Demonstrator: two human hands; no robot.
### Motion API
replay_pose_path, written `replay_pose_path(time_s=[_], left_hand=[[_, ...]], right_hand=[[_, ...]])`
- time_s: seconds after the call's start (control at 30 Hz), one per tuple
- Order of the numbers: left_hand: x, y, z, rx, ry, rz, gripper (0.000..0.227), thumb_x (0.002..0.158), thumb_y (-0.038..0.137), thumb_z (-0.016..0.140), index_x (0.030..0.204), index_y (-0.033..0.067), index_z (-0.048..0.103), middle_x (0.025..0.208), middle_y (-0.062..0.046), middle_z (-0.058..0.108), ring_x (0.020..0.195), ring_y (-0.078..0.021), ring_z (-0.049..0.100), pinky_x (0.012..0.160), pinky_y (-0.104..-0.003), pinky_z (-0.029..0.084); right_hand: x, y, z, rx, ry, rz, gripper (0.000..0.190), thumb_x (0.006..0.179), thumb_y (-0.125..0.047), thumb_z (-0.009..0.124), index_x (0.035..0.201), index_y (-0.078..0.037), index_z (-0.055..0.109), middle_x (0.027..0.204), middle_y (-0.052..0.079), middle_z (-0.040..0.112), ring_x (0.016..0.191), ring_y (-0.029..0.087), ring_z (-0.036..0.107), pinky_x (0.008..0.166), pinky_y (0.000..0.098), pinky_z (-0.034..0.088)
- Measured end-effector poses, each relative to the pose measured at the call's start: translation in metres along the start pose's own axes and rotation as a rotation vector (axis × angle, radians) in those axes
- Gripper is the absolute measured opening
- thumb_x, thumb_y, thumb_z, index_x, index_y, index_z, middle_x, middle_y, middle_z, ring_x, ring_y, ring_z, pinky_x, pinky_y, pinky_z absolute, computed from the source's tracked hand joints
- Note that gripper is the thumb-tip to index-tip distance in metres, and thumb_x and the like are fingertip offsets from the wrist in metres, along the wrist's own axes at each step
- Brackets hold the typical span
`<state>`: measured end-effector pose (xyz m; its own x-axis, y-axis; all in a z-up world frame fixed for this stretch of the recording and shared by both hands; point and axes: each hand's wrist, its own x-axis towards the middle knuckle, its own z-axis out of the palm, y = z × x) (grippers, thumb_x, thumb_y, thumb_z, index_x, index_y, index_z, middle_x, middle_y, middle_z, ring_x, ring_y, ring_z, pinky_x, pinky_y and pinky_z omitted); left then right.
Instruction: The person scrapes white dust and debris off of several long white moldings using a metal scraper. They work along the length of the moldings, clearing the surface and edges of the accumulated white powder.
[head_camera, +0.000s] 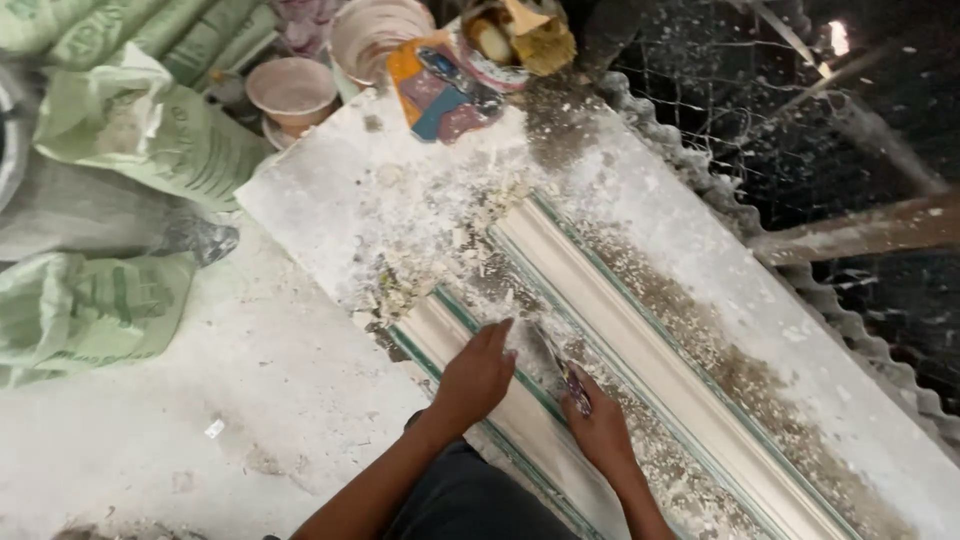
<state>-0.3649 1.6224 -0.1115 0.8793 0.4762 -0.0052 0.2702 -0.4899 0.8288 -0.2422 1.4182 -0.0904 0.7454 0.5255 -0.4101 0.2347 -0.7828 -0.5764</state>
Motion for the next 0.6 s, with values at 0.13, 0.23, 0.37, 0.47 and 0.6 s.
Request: replay_pose_path(time_s=[0.13,0.23,0.37,0.47,0.6], left_hand=[[0.034,0.006,-0.008,0.076,-0.072,0.058,0.056,0.101,0.019,0.055,0.153,0.0009,0.041,0.148,-0.028,0.046,0.126,-0.0452,0.055,0.1,-0.051,0.05],[0.073,0.008,-0.015,0.153,-0.103,0.032,0.06,0.096,0.014,0.058,0.153,0.0066,0.044,0.151,-0.03,0.041,0.128,-0.0464,0.053,0.099,-0.054,0.05],[0.104,-0.029,0.004,0.461,-0.044,0.023,0.05,0.092,0.01,0.059,0.142,0.0099,0.055,0.154,-0.031,0.04,0.136,-0.0481,0.046,0.105,-0.057,0.046],[0.119,-0.049,0.013,0.558,0.028,0.073,0.043,0.088,0.012,0.06,0.131,0.0048,0.061,0.15,-0.029,0.046,0.137,-0.0454,0.047,0.105,-0.057,0.045],[0.122,-0.035,0.014,0.605,0.055,0.183,0.031,0.087,0.016,0.062,0.113,-0.0007,0.068,0.123,-0.02,0.063,0.125,-0.0372,0.056,0.1,-0.05,0.045]], right_hand=[[0.027,-0.058,-0.017,-0.03,-0.027,0.047,0.054,0.092,-0.03,0.064,0.146,-0.025,0.055,0.104,0.018,0.077,0.082,0.033,0.076,0.078,0.0417,0.057],[0.06,-0.068,-0.018,-0.073,-0.043,-0.019,0.052,0.093,-0.029,0.063,0.145,-0.023,0.056,0.102,0.019,0.077,0.083,0.036,0.074,0.077,0.0441,0.057],[0.106,-0.078,-0.001,-0.174,-0.12,-0.023,0.053,0.094,-0.029,0.062,0.146,-0.022,0.056,0.096,0.022,0.076,0.083,0.039,0.074,0.078,0.0465,0.057],[0.133,-0.06,0.017,-0.215,-0.109,-0.057,0.053,0.092,-0.03,0.063,0.144,-0.022,0.057,0.098,0.021,0.076,0.085,0.038,0.075,0.078,0.046,0.058],[0.142,-0.051,0.009,-0.263,-0.132,-0.022,0.058,0.088,-0.031,0.066,0.145,-0.025,0.057,0.099,0.021,0.077,0.09,0.038,0.075,0.082,0.0446,0.059]])
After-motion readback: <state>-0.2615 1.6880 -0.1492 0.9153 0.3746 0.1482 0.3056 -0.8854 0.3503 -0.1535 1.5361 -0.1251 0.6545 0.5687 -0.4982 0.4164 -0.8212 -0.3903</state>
